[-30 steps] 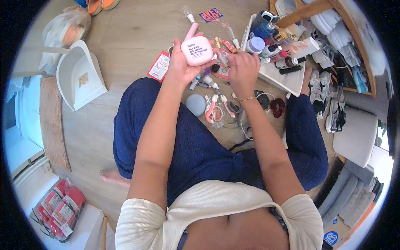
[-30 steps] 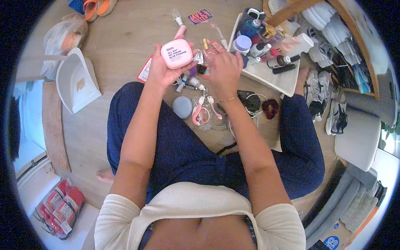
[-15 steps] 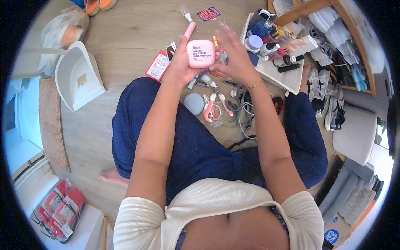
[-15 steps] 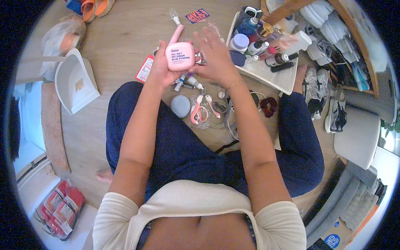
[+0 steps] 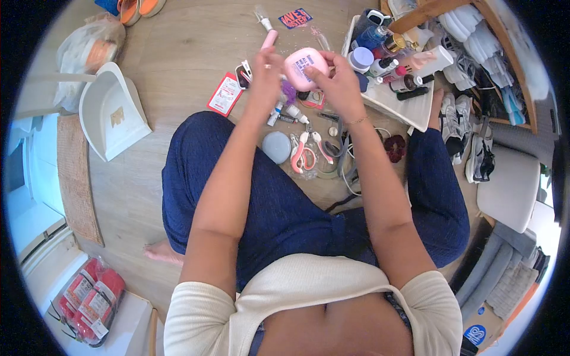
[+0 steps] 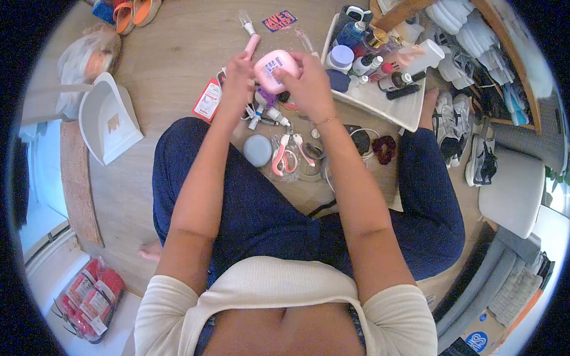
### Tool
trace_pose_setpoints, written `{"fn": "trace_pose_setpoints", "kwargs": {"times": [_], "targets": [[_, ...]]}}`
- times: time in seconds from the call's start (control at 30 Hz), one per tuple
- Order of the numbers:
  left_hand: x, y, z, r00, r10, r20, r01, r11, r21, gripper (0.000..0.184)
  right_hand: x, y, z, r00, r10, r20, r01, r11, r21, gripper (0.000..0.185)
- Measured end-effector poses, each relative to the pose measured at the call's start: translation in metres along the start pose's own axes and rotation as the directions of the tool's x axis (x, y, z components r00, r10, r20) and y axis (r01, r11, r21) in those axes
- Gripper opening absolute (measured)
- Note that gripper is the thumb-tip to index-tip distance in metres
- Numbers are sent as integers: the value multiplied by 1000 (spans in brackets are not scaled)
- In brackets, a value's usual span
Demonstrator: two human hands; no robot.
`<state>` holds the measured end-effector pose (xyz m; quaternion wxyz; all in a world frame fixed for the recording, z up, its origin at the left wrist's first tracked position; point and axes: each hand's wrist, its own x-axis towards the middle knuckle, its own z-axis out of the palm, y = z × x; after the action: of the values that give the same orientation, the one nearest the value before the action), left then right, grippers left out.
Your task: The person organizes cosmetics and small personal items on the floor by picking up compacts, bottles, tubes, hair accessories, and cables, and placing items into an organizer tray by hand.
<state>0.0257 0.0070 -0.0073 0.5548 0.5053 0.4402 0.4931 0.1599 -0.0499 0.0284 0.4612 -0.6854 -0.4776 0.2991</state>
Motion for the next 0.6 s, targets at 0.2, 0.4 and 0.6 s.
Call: {"fn": "trace_pose_setpoints", "kwargs": {"times": [0.2, 0.4, 0.6], "targets": [[7, 7, -16, 881, -433, 192, 411, 900, 144, 50, -19, -7, -2, 872, 354, 337, -489, 621, 612, 32], [-16, 40, 0, 695, -506, 510, 680, 693, -239, 53, -19, 3, 8, 888, 354, 293, -460, 681, 570, 31], [-26, 26, 14, 684, -443, 579, 729, 430, -533, 57, -22, -2, 4, 836, -549, -19, 386, 611, -691, 36]]}}
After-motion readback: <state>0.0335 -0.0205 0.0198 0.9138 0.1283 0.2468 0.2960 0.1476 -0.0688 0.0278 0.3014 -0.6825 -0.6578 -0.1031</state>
